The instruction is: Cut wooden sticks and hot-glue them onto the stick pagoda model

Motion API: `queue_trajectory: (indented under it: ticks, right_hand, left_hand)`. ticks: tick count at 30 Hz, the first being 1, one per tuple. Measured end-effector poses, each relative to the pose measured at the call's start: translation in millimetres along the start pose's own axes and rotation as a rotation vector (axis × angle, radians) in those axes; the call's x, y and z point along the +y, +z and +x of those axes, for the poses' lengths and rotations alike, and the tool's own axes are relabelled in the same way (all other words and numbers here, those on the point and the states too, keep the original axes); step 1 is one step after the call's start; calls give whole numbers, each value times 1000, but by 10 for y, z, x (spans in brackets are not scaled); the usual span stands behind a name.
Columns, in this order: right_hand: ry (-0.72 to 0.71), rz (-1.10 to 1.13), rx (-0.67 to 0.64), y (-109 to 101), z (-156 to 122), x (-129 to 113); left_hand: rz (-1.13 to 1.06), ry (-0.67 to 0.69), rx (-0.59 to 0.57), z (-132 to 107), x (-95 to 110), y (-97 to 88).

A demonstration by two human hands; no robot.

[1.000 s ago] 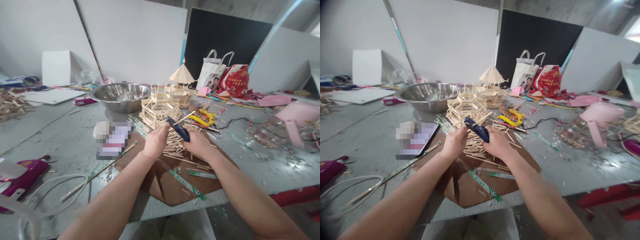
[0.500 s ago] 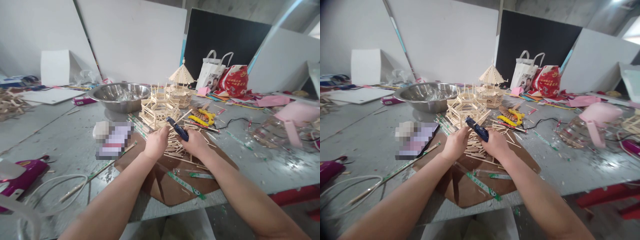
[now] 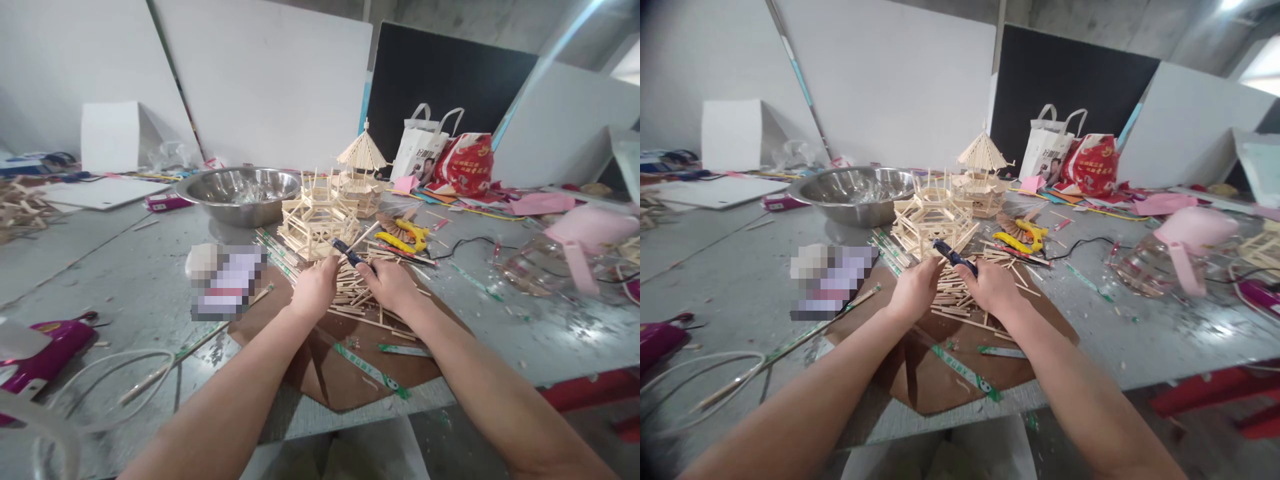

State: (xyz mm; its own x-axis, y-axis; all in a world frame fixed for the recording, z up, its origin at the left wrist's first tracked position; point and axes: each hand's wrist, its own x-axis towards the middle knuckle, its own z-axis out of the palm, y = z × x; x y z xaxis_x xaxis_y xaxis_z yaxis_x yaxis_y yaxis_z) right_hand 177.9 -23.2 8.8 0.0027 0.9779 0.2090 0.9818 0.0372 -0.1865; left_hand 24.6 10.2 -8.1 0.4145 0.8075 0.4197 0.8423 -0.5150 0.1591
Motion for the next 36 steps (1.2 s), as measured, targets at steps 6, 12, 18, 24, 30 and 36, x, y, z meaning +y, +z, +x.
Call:
queue_trajectory:
  ticks: [6, 12, 18, 24, 30, 36]
  right_hand:
    - [21, -24, -22, 2, 7, 3]
    - [31, -30, -53, -2, 34, -6]
    - [26, -23, -85, -10, 48, -7]
    - [41, -36, -125, -24, 77, -28]
    - [50, -45, -128, -21, 84, -45]
    - [86, -77, -142, 18, 108, 7]
  left_hand:
    - [23, -28, -44, 3, -3, 27]
    - [14, -45, -75, 16, -9, 34]
    - [-14, -75, -118, 19, 5, 28]
    - [-15, -105, -122, 24, 13, 36]
    - [-14, -102, -120, 25, -5, 57]
    - [-4, -118, -120, 38, -40, 18]
